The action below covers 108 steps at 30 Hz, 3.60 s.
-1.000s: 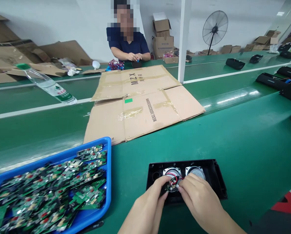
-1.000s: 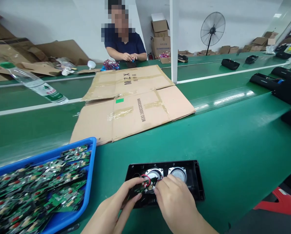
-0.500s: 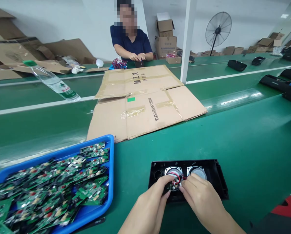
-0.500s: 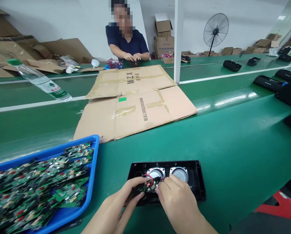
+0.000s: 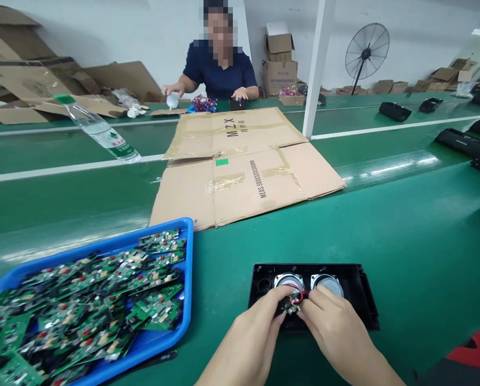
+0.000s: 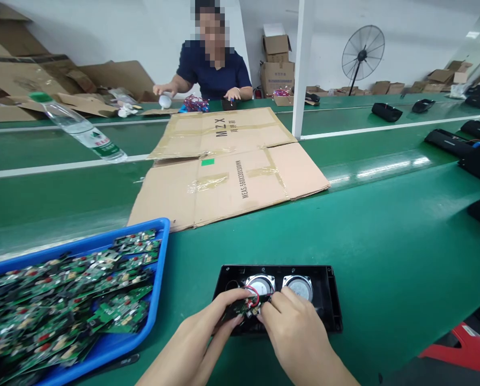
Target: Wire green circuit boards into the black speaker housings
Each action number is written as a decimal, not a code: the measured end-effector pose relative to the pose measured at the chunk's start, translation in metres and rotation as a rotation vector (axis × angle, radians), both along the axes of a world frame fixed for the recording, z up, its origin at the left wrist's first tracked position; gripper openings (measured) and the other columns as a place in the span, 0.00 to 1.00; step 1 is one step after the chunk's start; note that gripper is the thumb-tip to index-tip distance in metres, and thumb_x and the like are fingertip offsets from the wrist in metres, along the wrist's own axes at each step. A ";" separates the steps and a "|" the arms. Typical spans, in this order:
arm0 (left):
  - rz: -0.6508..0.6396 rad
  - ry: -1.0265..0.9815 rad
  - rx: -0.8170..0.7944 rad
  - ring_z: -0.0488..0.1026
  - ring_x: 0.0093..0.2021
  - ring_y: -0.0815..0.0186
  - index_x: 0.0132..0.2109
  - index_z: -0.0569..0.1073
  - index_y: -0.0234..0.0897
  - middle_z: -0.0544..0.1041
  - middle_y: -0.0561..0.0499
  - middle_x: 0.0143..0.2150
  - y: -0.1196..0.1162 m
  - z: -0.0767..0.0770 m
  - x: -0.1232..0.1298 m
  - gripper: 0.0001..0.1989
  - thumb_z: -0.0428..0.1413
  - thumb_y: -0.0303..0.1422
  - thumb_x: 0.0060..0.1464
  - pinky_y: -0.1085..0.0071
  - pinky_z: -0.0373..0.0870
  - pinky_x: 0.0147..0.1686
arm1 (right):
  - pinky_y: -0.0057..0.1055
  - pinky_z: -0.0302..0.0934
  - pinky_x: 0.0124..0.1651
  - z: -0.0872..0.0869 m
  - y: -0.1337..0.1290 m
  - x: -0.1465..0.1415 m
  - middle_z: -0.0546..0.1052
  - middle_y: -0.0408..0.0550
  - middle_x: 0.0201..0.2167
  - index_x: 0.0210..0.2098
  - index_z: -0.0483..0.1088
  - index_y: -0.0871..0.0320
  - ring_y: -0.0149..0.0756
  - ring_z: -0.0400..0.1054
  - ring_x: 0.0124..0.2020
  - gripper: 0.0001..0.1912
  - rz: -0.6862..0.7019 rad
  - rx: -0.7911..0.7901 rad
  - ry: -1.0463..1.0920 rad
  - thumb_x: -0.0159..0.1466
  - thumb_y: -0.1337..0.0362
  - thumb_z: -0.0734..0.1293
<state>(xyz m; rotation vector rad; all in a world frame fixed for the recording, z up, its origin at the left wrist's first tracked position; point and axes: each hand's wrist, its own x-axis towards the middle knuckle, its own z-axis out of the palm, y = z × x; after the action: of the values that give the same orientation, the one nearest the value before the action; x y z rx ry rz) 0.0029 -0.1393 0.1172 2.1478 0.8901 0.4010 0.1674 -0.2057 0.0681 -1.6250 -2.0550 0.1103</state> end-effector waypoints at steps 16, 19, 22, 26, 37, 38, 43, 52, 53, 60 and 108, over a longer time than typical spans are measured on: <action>-0.160 -0.070 0.001 0.74 0.35 0.69 0.50 0.60 0.48 0.76 0.56 0.42 0.002 0.000 0.001 0.20 0.41 0.20 0.55 0.77 0.71 0.33 | 0.29 0.56 0.29 0.004 -0.001 -0.001 0.70 0.47 0.32 0.38 0.64 0.57 0.36 0.65 0.32 0.12 -0.055 -0.119 0.184 0.69 0.63 0.52; -0.123 -0.081 0.014 0.73 0.31 0.71 0.49 0.60 0.48 0.76 0.57 0.39 0.001 -0.001 0.002 0.21 0.41 0.19 0.53 0.79 0.70 0.30 | 0.30 0.54 0.27 0.002 -0.003 -0.003 0.69 0.45 0.27 0.32 0.63 0.57 0.36 0.63 0.28 0.11 -0.057 -0.112 0.164 0.68 0.65 0.53; -0.110 -0.075 0.006 0.73 0.31 0.71 0.48 0.61 0.48 0.76 0.57 0.37 -0.001 -0.002 0.003 0.21 0.41 0.19 0.53 0.79 0.70 0.29 | 0.30 0.54 0.26 0.001 -0.003 -0.004 0.68 0.45 0.26 0.30 0.62 0.57 0.35 0.62 0.26 0.11 -0.083 -0.115 0.174 0.67 0.66 0.53; -0.099 -0.036 -0.004 0.75 0.37 0.67 0.49 0.61 0.47 0.76 0.55 0.42 -0.003 -0.003 0.003 0.20 0.40 0.21 0.55 0.74 0.71 0.33 | 0.29 0.59 0.27 0.003 -0.001 -0.002 0.70 0.46 0.31 0.34 0.64 0.56 0.35 0.66 0.29 0.09 -0.105 -0.157 0.197 0.66 0.66 0.54; 0.073 0.037 -0.082 0.77 0.38 0.65 0.48 0.64 0.44 0.78 0.54 0.36 -0.001 0.008 0.000 0.16 0.44 0.22 0.54 0.74 0.71 0.37 | 0.31 0.63 0.30 0.005 -0.001 0.001 0.72 0.47 0.30 0.38 0.66 0.55 0.38 0.68 0.30 0.11 -0.191 -0.268 0.267 0.65 0.55 0.58; 0.079 0.038 -0.098 0.77 0.37 0.65 0.48 0.64 0.43 0.78 0.54 0.35 -0.002 0.009 0.000 0.16 0.44 0.23 0.54 0.74 0.72 0.36 | 0.30 0.62 0.29 0.007 -0.001 0.004 0.71 0.45 0.28 0.37 0.66 0.55 0.36 0.67 0.28 0.10 -0.212 -0.308 0.319 0.65 0.56 0.58; 0.133 0.045 -0.154 0.77 0.33 0.64 0.48 0.63 0.44 0.79 0.52 0.38 -0.003 0.008 0.000 0.14 0.44 0.26 0.57 0.72 0.72 0.34 | 0.26 0.63 0.30 0.012 -0.001 0.015 0.70 0.44 0.28 0.32 0.65 0.55 0.32 0.67 0.28 0.10 -0.330 -0.394 0.682 0.65 0.58 0.58; 0.239 -0.011 -0.181 0.79 0.32 0.63 0.50 0.61 0.42 0.80 0.50 0.35 0.002 -0.005 0.003 0.12 0.43 0.31 0.59 0.73 0.73 0.28 | 0.29 0.66 0.32 0.013 -0.004 0.021 0.75 0.48 0.31 0.31 0.74 0.56 0.36 0.70 0.31 0.09 -0.248 -0.329 0.849 0.62 0.60 0.64; 0.240 -0.007 -0.170 0.79 0.31 0.63 0.50 0.61 0.42 0.80 0.51 0.34 0.002 -0.005 0.003 0.12 0.43 0.31 0.59 0.73 0.73 0.27 | 0.28 0.65 0.30 0.013 -0.003 0.021 0.75 0.47 0.28 0.30 0.74 0.56 0.36 0.69 0.29 0.09 -0.224 -0.300 0.793 0.61 0.61 0.64; 0.199 -0.033 -0.104 0.78 0.39 0.62 0.49 0.64 0.41 0.80 0.48 0.42 0.000 -0.004 0.003 0.13 0.46 0.28 0.56 0.73 0.76 0.31 | 0.26 0.57 0.23 0.012 -0.001 0.008 0.70 0.44 0.22 0.30 0.73 0.57 0.30 0.63 0.22 0.12 -0.104 -0.135 0.503 0.65 0.64 0.60; 0.112 -0.096 -0.286 0.73 0.33 0.69 0.35 0.70 0.42 0.76 0.55 0.36 0.002 -0.001 0.008 0.14 0.47 0.19 0.45 0.78 0.70 0.30 | 0.31 0.61 0.27 -0.001 0.001 -0.004 0.71 0.48 0.23 0.42 0.68 0.63 0.35 0.67 0.25 0.13 -0.082 0.081 0.086 0.69 0.64 0.54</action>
<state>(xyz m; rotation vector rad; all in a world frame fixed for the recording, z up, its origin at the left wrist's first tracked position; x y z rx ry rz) 0.0107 -0.1376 0.1161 1.8100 0.9545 0.4029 0.1636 -0.2045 0.0666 -1.6243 -1.9013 0.0668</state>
